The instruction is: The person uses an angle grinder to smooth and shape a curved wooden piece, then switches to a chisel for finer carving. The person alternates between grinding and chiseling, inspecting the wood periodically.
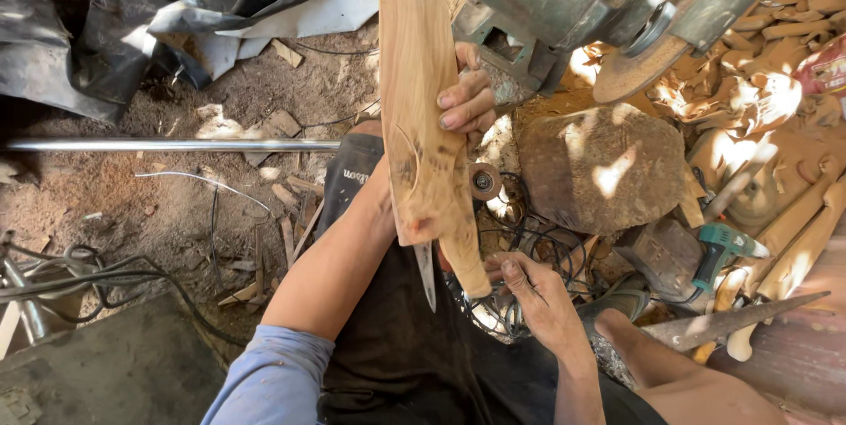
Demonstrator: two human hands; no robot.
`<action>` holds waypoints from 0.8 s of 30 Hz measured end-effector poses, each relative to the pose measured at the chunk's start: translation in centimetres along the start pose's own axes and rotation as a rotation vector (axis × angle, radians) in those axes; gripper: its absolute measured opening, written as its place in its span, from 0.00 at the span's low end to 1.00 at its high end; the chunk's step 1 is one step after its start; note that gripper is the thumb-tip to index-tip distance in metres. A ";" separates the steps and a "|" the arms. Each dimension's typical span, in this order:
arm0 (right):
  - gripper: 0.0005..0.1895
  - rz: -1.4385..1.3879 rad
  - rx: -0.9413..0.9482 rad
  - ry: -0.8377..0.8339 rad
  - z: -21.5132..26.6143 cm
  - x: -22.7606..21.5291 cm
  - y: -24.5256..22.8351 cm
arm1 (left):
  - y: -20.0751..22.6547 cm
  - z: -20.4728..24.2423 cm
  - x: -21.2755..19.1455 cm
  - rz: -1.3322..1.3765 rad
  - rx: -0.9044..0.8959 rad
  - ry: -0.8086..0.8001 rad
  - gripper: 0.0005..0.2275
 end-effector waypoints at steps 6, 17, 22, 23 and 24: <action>0.29 0.106 0.057 -0.021 0.2 0.5 1.1 | 1.3 -0.6 -0.4 0.125 0.098 -0.011 0.11; 0.30 0.138 0.091 -0.032 0.0 1.2 1.2 | 1.4 -1.4 2.8 0.064 0.016 -0.052 0.13; 0.29 0.127 0.120 -0.023 -0.2 1.2 1.6 | 1.3 -1.5 2.9 -0.027 -0.016 -0.093 0.14; 0.29 0.125 0.117 -0.023 -0.2 1.3 1.7 | 1.2 -1.6 3.0 -0.017 -0.024 -0.124 0.15; 0.29 0.150 0.113 -0.025 -0.1 1.3 1.7 | 1.1 -1.6 3.0 -0.008 -0.032 -0.156 0.15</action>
Point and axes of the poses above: each hand's wrist, its own z-axis away from the middle knuckle, its own x-axis out of the palm, y = z × x, the point moved 7 cm from there along -z, towards the middle knuckle, and after that the axes turned 15 degrees about -y, right-handed, at the moved point
